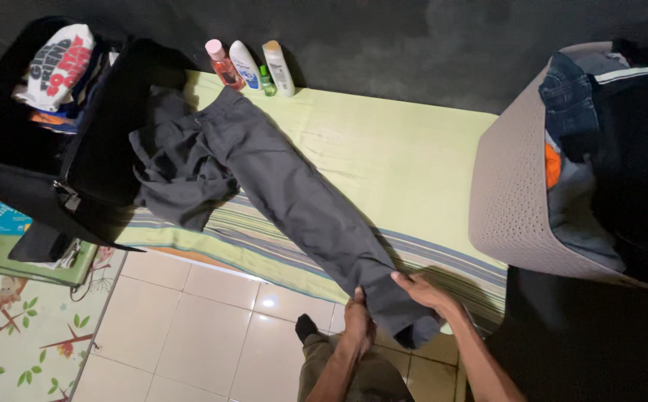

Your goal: The person folds a pair of gray trousers on a bed, smoothing the fabric and folding them into a compact rectangle before placing them into an open suitcase. The person then picks up a black garment from a laundry basket and begins to fold it.

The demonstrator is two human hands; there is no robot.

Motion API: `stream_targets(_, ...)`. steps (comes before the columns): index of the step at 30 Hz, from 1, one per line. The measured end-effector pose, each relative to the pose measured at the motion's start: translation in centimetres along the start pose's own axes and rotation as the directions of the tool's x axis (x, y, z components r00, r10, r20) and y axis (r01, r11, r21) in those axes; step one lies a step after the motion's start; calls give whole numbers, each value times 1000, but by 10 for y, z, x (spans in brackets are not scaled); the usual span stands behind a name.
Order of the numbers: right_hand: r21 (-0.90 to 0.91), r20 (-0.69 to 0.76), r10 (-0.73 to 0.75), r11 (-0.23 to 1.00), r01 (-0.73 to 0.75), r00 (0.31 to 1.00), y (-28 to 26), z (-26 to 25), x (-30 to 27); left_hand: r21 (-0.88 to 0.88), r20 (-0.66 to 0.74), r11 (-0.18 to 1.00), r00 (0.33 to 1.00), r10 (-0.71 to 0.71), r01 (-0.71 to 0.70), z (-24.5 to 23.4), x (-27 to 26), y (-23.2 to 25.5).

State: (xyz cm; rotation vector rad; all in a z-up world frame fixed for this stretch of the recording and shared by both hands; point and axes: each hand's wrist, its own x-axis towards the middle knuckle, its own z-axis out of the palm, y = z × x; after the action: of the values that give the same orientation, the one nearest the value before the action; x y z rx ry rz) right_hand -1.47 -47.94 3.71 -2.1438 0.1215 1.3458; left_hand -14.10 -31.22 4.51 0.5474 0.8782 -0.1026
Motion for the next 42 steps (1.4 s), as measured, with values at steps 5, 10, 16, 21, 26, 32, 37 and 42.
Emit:
stream_targets(5,217,-67,-25,975,39,997,-5,-5,-24,214,27,958,981,190,-192,-14,7,-25)
stream_targets(10,202,-138,5,979,23,990,9,1,-13,131,-115,972,971,208,-193,-33,27,-45)
stream_targets(16,-19,-500,-410,886,464,763,22,17,22,366,-4,856,919,395,-366,-38,22,-45)
stream_targets(21,58,-544,-199,960,273,815,26,19,13,370,3,869,936,353,-329,-36,16,-59)
stream_targets(26,-203,-444,-319,946,253,837,53,14,6,442,328,703,830,452,-558,-41,3,-68)
stream_targets(32,-412,-624,-319,910,46,713,17,27,-37,857,-105,505,924,368,-104,-43,-7,-60)
stream_targets(37,-514,-542,-576,803,301,612,-53,45,-39,917,299,-1,686,664,-398,-32,-20,17)
stream_targets(42,-713,-365,-831,539,449,419,-103,79,4,785,615,-494,561,554,-373,-36,23,97)
